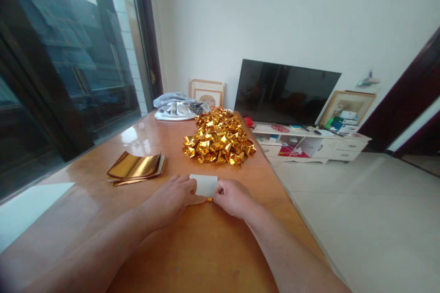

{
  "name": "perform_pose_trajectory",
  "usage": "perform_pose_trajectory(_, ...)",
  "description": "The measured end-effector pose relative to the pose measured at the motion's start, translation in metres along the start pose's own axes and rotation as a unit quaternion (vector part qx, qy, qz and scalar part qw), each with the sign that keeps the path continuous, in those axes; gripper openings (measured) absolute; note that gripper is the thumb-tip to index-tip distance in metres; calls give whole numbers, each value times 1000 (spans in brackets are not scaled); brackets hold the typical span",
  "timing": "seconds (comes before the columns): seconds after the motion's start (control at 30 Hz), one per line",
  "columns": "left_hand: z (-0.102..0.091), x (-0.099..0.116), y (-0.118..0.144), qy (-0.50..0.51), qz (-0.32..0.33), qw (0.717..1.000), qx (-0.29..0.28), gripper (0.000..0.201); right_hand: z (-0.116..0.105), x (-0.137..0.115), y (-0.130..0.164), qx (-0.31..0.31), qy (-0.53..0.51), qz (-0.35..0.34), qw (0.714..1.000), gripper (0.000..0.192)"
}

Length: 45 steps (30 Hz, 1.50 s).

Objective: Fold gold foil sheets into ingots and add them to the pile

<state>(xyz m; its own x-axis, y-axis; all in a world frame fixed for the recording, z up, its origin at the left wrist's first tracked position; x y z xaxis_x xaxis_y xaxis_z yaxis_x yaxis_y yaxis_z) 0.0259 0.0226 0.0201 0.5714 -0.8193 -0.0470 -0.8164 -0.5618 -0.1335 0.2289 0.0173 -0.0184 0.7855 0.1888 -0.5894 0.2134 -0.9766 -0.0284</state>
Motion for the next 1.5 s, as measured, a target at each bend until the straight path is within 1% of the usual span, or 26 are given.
perform_pose_trajectory(0.27, -2, 3, 0, 14, 1, 1000, -14, 32, 1, 1, -2, 15, 27, 5, 1000, 7)
perform_pose_trajectory(0.43, -5, 5, -1, 13, -11, 999, -40, 32, 0, 1, -2, 20, 40, 13, 999, 8)
perform_pose_trajectory(0.57, -6, 5, -1, 8, -10, 999, -43, 33, -7, 3, 2, 28, 46, 19, 998, 11)
perform_pose_trajectory(0.63, -5, 5, -1, 8, -6, 999, -40, 33, -13, 2, 4, 49, 57, 22, 997, 15)
perform_pose_trajectory(0.7, -4, 5, -1, 7, -3, 999, -41, 33, -20, -5, 7, 72, 73, -2, 995, 18)
perform_pose_trajectory(0.77, -3, 4, -1, 10, 0, 999, -41, 32, -24, -16, 10, 79, 97, -54, 991, 20)
perform_pose_trajectory(0.87, -4, 4, 0, 10, -1, 999, -36, 33, -22, -35, 18, 42, 157, -119, 980, 26)
perform_pose_trajectory(0.93, -3, 5, 1, 4, -2, 999, -34, 36, -17, -46, 26, 7, 197, -136, 971, 26)
perform_pose_trajectory(1.0, -3, 5, 2, -2, -4, 1000, -30, 37, -11, -55, 35, -29, 215, -137, 967, 28)
perform_pose_trajectory(1.07, -1, 5, 3, -6, -5, 1000, -20, 35, -5, -62, 43, -51, 220, -127, 966, 36)
perform_pose_trajectory(1.17, 1, 4, 3, -8, -2, 1000, -4, 30, 0, -66, 52, -73, 239, -74, 965, 67)
perform_pose_trajectory(1.23, 3, 3, 4, -6, -3, 1000, -2, 30, 1, -67, 55, -90, 248, -53, 963, 80)
perform_pose_trajectory(1.33, 4, 1, 4, 0, -6, 1000, -3, 32, 0, -68, 60, -98, 252, -45, 962, 84)
perform_pose_trajectory(1.5, 3, 1, 4, 16, -12, 1000, -5, 33, -2, -65, 69, -89, 270, -21, 958, 87)
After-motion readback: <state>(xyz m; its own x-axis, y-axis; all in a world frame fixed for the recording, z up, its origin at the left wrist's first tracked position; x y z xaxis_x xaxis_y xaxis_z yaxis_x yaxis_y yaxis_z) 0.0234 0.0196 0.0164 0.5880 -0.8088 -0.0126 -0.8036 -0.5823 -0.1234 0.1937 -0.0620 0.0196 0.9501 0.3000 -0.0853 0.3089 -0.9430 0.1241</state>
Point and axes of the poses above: each hand's wrist, its own y-axis away from the middle knuckle, its own z-axis out of the palm, x = y × z, the point moved 3 cm from there along -y, towards the middle knuckle, and after that the axes turned 2 degrees about -z, right-handed, at the moved point
